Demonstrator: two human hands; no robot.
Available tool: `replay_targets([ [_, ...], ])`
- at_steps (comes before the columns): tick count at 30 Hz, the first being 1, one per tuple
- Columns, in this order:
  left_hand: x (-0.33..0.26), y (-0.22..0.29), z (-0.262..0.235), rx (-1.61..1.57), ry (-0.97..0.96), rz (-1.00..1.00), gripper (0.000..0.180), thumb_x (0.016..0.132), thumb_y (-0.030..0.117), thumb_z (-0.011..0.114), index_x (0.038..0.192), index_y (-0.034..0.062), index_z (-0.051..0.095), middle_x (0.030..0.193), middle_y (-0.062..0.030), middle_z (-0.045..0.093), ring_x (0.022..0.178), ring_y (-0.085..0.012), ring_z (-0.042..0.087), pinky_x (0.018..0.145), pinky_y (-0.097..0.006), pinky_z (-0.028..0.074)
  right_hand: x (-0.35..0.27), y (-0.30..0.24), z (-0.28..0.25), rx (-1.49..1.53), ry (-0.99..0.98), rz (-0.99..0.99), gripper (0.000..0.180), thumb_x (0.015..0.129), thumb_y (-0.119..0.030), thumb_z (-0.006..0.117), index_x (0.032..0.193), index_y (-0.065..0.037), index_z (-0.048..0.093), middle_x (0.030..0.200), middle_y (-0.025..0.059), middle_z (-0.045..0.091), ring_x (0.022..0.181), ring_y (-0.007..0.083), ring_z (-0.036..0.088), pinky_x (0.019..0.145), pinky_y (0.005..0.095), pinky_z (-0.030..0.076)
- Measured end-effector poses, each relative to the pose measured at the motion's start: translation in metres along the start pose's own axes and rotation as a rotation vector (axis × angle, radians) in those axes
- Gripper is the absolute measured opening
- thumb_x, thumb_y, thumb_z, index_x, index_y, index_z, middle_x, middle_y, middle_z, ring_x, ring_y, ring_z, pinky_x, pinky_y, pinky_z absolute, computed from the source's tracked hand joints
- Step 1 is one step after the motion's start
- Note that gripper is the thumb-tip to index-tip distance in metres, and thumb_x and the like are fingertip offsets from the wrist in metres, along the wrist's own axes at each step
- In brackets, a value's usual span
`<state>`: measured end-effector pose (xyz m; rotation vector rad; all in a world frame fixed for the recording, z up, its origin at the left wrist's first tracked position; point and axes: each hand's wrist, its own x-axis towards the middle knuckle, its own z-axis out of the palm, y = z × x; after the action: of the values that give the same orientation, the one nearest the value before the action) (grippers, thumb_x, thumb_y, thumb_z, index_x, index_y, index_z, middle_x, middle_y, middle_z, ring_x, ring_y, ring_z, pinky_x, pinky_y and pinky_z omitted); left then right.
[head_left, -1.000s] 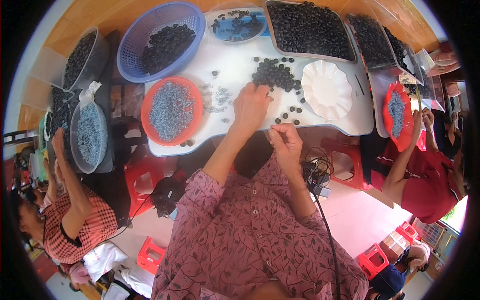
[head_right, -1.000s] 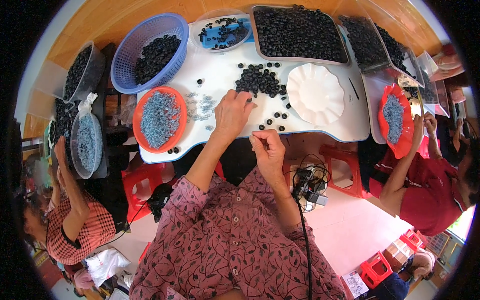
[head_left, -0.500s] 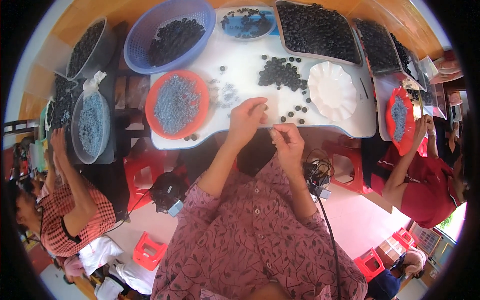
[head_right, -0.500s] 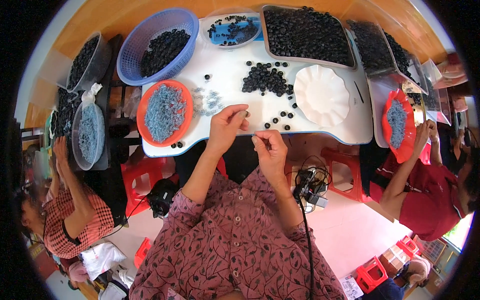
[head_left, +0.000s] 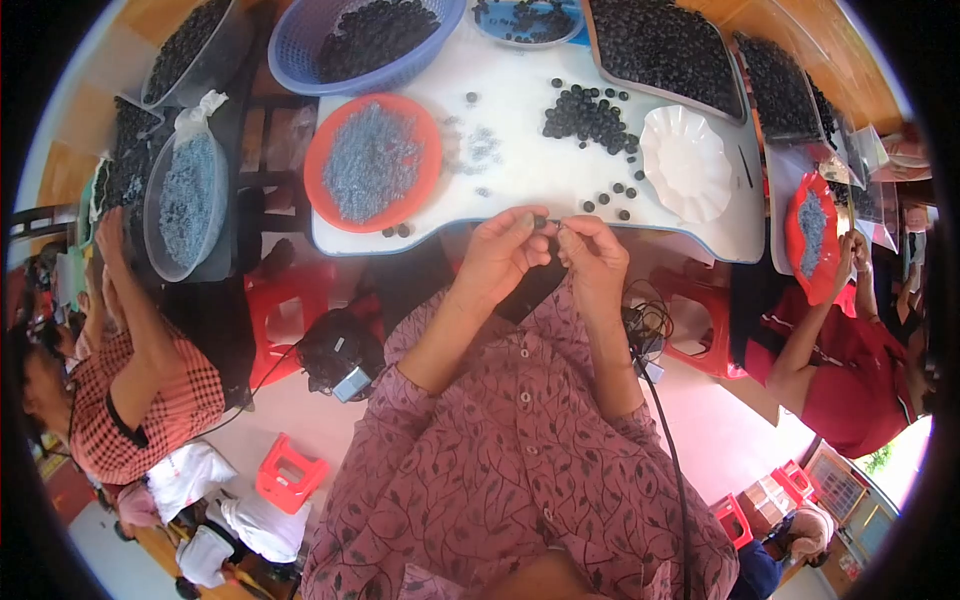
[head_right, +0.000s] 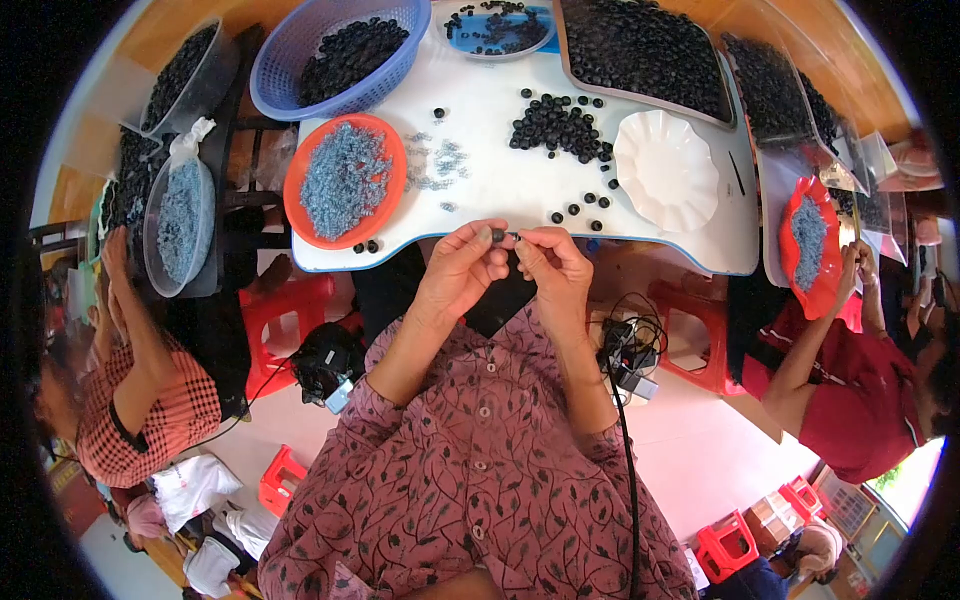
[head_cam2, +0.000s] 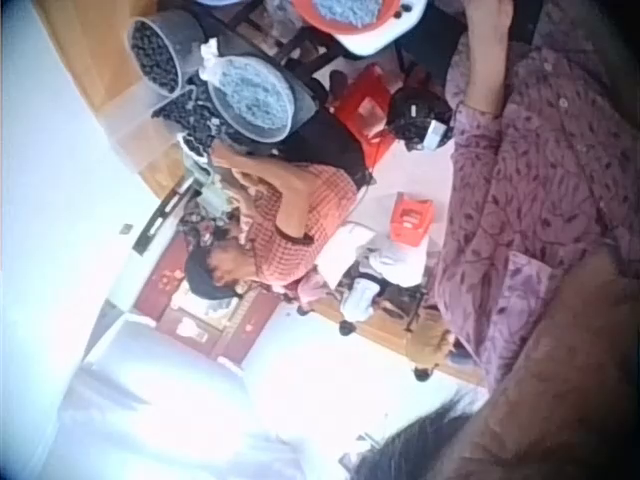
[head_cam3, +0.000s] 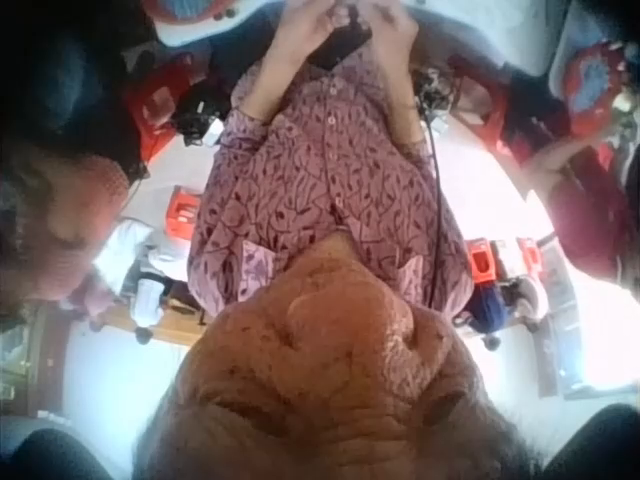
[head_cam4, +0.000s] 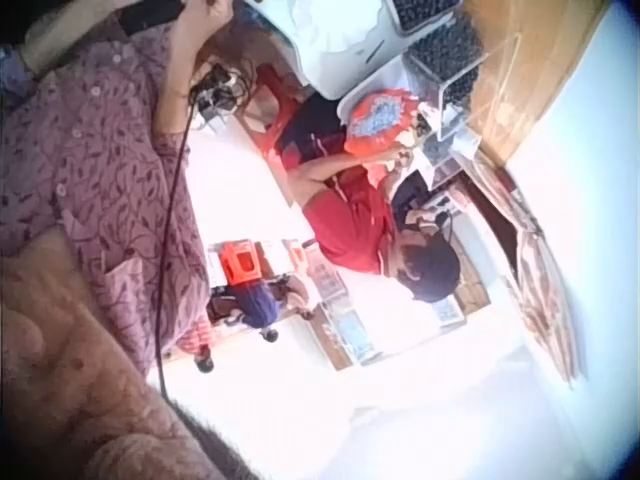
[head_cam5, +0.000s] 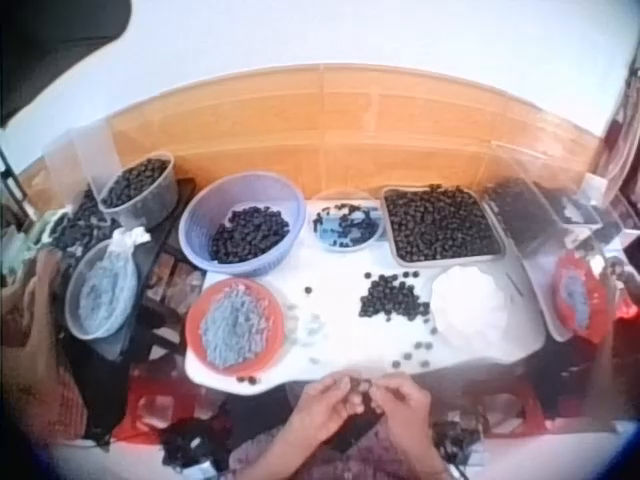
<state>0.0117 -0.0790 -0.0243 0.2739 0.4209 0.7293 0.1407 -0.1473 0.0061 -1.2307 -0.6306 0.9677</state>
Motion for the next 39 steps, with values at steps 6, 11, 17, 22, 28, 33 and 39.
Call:
replay_targets([
  [6,-0.009,-0.003,0.003,-0.100,-0.017,0.000,0.027,0.096,0.010,0.055,0.120,-0.0023,0.056,0.100,-0.0136,0.066,0.077,-0.0146,0.065,0.071,-0.029,0.056,-0.007,-0.001,0.000,0.046,0.009,0.068,0.012,0.088,-0.002,0.065,0.100,-0.001,0.066,0.085,0.0000,0.060,0.068,0.0060,0.051,0.059,0.0192,0.041],
  [11,-0.012,0.000,0.004,-0.045,-0.017,0.043,0.028,0.094,0.006,0.057,0.121,-0.0024,0.056,0.102,-0.0145,0.066,0.080,-0.0158,0.066,0.072,-0.030,0.058,-0.009,0.002,-0.002,0.110,0.003,0.040,0.012,0.088,-0.006,0.067,0.100,-0.002,0.067,0.078,-0.0010,0.062,0.065,0.0050,0.053,0.057,0.0187,0.041],
  [17,-0.016,0.002,0.002,0.001,-0.001,0.091,0.028,0.092,0.005,0.059,0.119,-0.0026,0.057,0.101,-0.0135,0.066,0.081,-0.0166,0.067,0.073,-0.031,0.059,-0.010,-0.001,0.000,0.077,0.018,0.049,0.012,0.088,-0.006,0.068,0.099,-0.002,0.067,0.077,-0.0008,0.062,0.064,0.0053,0.053,0.056,0.0188,0.041],
  [22,-0.018,0.001,0.002,0.001,-0.002,0.118,0.027,0.093,0.006,0.058,0.118,-0.0035,0.059,0.100,-0.0114,0.066,0.084,-0.0165,0.066,0.075,-0.032,0.058,-0.012,-0.003,0.001,0.095,0.004,0.062,0.014,0.087,-0.005,0.068,0.100,-0.002,0.067,0.081,0.0000,0.063,0.065,0.0054,0.054,0.057,0.0185,0.041],
  [28,-0.019,0.000,0.006,-0.022,-0.040,0.108,0.028,0.094,0.007,0.057,0.120,-0.0039,0.059,0.099,-0.0099,0.066,0.083,-0.0150,0.065,0.074,-0.031,0.057,-0.012,-0.001,0.000,0.067,-0.046,0.011,0.014,0.087,-0.004,0.068,0.100,-0.002,0.068,0.087,0.0002,0.063,0.067,0.0049,0.054,0.057,0.0183,0.042],
  [33,-0.020,-0.003,0.006,0.045,-0.031,0.109,0.027,0.094,0.008,0.058,0.118,-0.0037,0.060,0.096,-0.0083,0.067,0.081,-0.0134,0.064,0.074,-0.029,0.057,-0.012,0.000,0.002,0.036,-0.067,-0.021,0.012,0.086,-0.002,0.068,0.099,-0.001,0.068,0.089,0.0001,0.062,0.068,0.0043,0.054,0.058,0.0179,0.042],
  [39,-0.023,-0.003,0.011,0.069,-0.037,0.106,0.025,0.094,0.008,0.057,0.117,-0.0033,0.060,0.094,-0.0073,0.066,0.080,-0.0127,0.064,0.073,-0.028,0.056,-0.011,0.002,0.001,0.013,-0.082,-0.033,0.012,0.086,-0.001,0.068,0.097,-0.002,0.069,0.091,0.0005,0.063,0.070,0.0046,0.055,0.059,0.0175,0.043],
])
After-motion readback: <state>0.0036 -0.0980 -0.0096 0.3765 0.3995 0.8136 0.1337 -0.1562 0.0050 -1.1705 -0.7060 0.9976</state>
